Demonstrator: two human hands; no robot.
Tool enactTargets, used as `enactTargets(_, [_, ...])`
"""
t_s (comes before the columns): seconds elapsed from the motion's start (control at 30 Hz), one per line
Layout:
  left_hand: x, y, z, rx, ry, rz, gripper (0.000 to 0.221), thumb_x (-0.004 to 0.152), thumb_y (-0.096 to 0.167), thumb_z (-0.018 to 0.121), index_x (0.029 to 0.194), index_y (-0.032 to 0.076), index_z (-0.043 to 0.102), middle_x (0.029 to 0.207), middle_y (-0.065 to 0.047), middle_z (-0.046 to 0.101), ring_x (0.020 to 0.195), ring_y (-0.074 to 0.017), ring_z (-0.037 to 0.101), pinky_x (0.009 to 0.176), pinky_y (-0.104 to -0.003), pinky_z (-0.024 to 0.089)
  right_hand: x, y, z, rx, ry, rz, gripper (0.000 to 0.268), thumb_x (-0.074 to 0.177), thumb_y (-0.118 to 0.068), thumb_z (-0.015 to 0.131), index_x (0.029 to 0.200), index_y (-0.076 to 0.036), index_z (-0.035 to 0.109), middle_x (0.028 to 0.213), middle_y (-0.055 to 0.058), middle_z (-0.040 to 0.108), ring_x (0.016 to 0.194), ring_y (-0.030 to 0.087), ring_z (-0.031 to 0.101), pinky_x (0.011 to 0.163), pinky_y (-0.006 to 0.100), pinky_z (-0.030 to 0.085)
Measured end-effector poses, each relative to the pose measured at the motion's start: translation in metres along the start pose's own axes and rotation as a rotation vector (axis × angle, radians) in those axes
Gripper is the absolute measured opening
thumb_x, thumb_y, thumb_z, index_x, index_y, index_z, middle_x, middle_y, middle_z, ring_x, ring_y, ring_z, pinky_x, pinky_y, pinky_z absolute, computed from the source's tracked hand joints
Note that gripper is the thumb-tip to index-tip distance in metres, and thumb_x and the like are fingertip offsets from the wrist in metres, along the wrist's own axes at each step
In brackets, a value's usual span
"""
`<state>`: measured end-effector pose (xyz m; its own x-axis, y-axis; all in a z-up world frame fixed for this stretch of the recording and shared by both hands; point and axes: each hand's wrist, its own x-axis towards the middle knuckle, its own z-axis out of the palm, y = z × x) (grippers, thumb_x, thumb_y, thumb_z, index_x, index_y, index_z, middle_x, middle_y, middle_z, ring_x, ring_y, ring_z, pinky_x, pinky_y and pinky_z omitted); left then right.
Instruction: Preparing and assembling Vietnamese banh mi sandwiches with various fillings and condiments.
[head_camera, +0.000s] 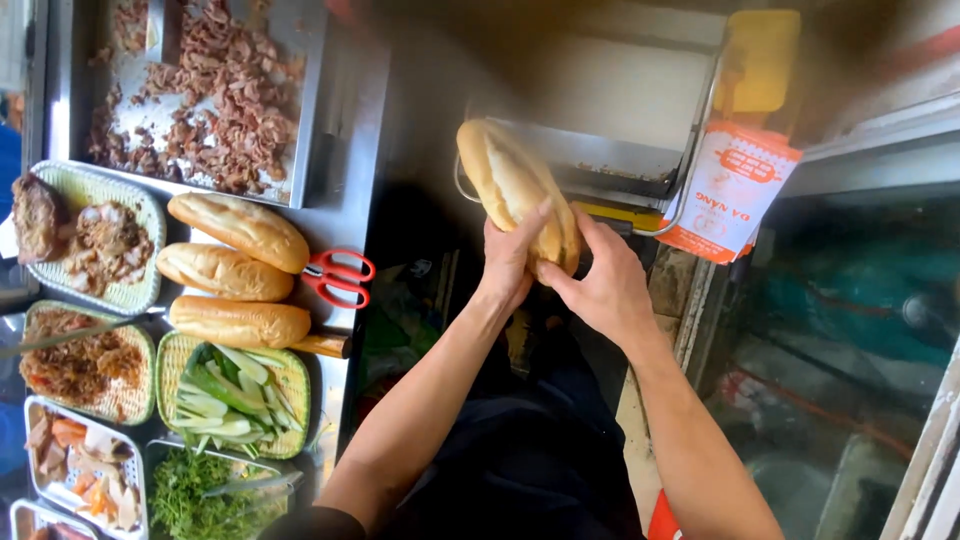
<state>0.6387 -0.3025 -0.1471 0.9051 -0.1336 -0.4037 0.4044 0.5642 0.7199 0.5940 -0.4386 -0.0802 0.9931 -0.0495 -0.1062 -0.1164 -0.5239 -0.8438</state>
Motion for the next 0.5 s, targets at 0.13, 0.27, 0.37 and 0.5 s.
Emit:
enactTargets(0.13, [0.029,-0.034,-0.04,0.101,-0.046,-0.129,0.053,0.098,0.028,0.068,0.14,0.004,0.048,0.126,-0.009,0.063,0.113,-0.0208,0.063,0.098,-0.038,0.054,0.001,0.02,0.018,0.066,0.036,0.243,0.066,0.077,-0.025,0.082,0.137,-0.005,0.062,0.114,0.015,0.074,0.102,0.026,0.073,0.09,0.037,0.056])
enactTargets(0.27, [0.099,-0.043,-0.101,0.555,-0.2,-0.12,0.075,0.105,0.064,0.037,0.15,0.006,0.052,0.136,-0.007,0.068,0.126,-0.0221,0.063,0.11,-0.037,0.044,-0.019,0.079,0.033,0.366,0.098,0.444,0.059,0.082,-0.015,0.08,0.137,-0.002,0.061,0.107,0.011,0.075,0.089,0.015,0.071,0.081,0.032,0.059])
enactTargets(0.37, [0.156,-0.061,-0.146,1.686,-0.409,0.05,0.067,0.102,0.059,0.066,0.136,0.001,0.06,0.128,-0.025,0.065,0.119,-0.0397,0.063,0.104,-0.048,0.049,-0.065,0.126,0.054,0.527,0.13,0.452,0.061,0.083,-0.009,0.078,0.139,0.002,0.057,0.115,0.008,0.072,0.097,0.013,0.07,0.086,0.031,0.057])
enactTargets(0.5, [0.157,-0.03,-0.123,2.134,-0.722,-0.161,0.08,0.067,0.058,0.086,0.124,0.006,0.065,0.122,-0.018,0.068,0.116,-0.0345,0.064,0.1,-0.045,0.051,-0.122,0.163,0.087,0.578,0.099,0.585,0.064,0.082,-0.008,0.076,0.142,0.0,0.055,0.115,0.008,0.073,0.099,0.014,0.07,0.088,0.031,0.057])
